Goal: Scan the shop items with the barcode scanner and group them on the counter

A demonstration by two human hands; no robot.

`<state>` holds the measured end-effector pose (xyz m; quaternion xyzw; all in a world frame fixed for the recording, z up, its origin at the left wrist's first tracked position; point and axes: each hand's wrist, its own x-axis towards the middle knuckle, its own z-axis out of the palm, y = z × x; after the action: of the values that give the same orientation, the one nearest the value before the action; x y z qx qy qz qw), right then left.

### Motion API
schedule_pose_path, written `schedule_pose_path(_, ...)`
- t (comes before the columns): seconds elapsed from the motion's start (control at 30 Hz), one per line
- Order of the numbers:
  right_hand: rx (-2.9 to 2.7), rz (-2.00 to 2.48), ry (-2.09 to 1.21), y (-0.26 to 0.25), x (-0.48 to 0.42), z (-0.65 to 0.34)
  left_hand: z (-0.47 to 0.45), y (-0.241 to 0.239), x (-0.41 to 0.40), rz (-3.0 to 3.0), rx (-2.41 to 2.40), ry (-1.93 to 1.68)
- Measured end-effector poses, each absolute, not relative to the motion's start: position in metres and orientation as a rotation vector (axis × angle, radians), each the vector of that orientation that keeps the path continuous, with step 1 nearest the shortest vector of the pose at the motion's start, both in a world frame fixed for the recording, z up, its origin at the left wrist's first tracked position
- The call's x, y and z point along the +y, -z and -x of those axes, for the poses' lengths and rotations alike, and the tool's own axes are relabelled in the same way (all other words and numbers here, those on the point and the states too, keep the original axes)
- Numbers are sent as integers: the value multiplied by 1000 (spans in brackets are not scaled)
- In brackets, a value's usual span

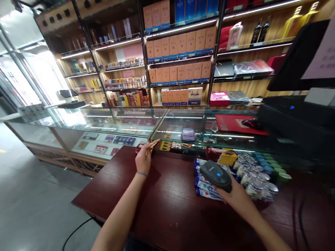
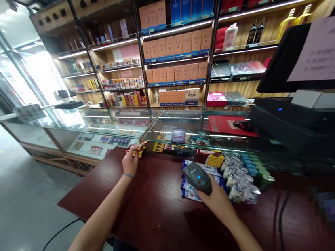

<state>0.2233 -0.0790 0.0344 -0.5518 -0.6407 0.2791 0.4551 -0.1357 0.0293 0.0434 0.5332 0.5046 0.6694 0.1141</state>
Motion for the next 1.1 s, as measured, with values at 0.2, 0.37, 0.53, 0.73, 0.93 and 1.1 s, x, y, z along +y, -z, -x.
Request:
schedule_pose_path(0.2,-1562,1392,-699,-40,-82,-220,183,-48,31,-1770,1529,-1732)
schedule_pose_path(0.37,-1550,1399,-698,-42,-83,-220,201,-40,42,-1905,1629,-1560)
schedule_pose_path(0.53,-1541,1421,-669,-40,-81,-222,204,-32,51,-2004,1642,-1406)
schedule_pose_path(0.73,-1573,1437,-674,-43,-81,-224,203,-23,63,-2225,1718,-1183)
schedule_pose_path(0.93,-1584,1465,-688,-43,-81,-226,211,-16,76,-2465,1854,-945)
schedule_pose_path(1.1,-1549,1470,-727,-42,-81,-226,217,-13,85,-2562,1918,-782)
